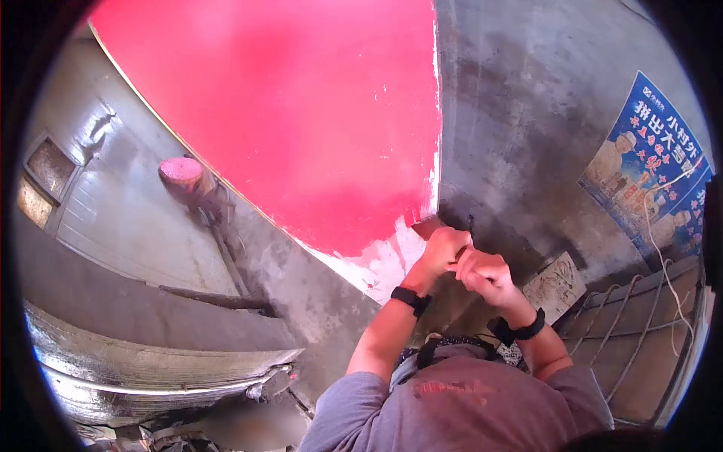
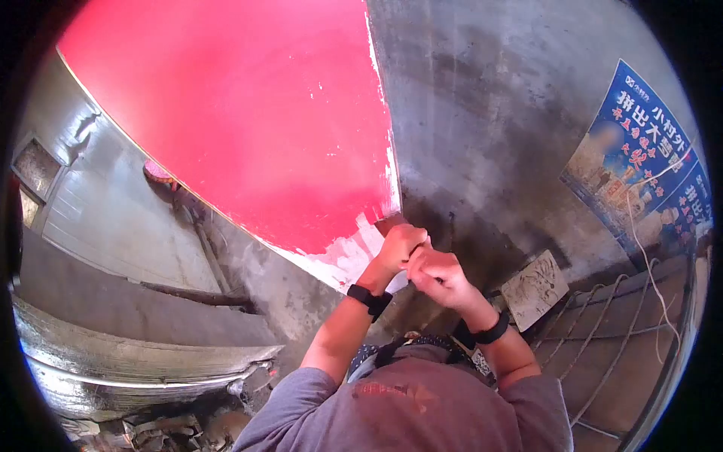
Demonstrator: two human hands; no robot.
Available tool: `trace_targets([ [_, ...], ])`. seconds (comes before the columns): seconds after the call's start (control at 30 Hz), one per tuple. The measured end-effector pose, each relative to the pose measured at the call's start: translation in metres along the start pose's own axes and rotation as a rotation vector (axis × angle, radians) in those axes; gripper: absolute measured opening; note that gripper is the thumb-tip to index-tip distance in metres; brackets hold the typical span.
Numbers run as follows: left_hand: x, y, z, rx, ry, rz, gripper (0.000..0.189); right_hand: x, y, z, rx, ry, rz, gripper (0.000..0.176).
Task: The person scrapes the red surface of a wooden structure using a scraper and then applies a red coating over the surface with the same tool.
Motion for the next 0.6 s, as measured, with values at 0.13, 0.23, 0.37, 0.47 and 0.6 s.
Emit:
trace_targets([
  [0.13,-0.022,-0.028,0.042,0.022,0.043,0.015,0.019,-0.006,0.005,-0.036,-0.004,-0.191,-0.054,0.016],
  [0.23,-0.025,-0.032,0.044,-0.014,0.11,0.046,0.018,-0.007,0.01,-0.035,0.002,-0.194,-0.038,0.017],
  [0.37,0.007,-0.002,-0.002,0.008,-0.069,-0.063,0.014,0.008,0.0,0.015,0.002,-0.074,0.006,0.019],
  [0.47,-0.001,-0.006,0.005,0.014,-0.064,-0.031,0.016,0.0,-0.004,0.015,-0.09,0.002,0.001,0.019],
  [0.6,-0.024,-0.032,0.041,0.006,0.02,0.018,0.022,-0.013,0.005,-0.034,-0.027,-0.185,-0.055,0.016],
])
Point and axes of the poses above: each hand's wrist, its own x-axis away from the middle knuckle, its own y-axis out of the palm, z = x × y, the point moved 3 cm from there along -x, towards the middle knuckle, and after that the axes turned 2 degrees about -z, right-handed, at the moved point
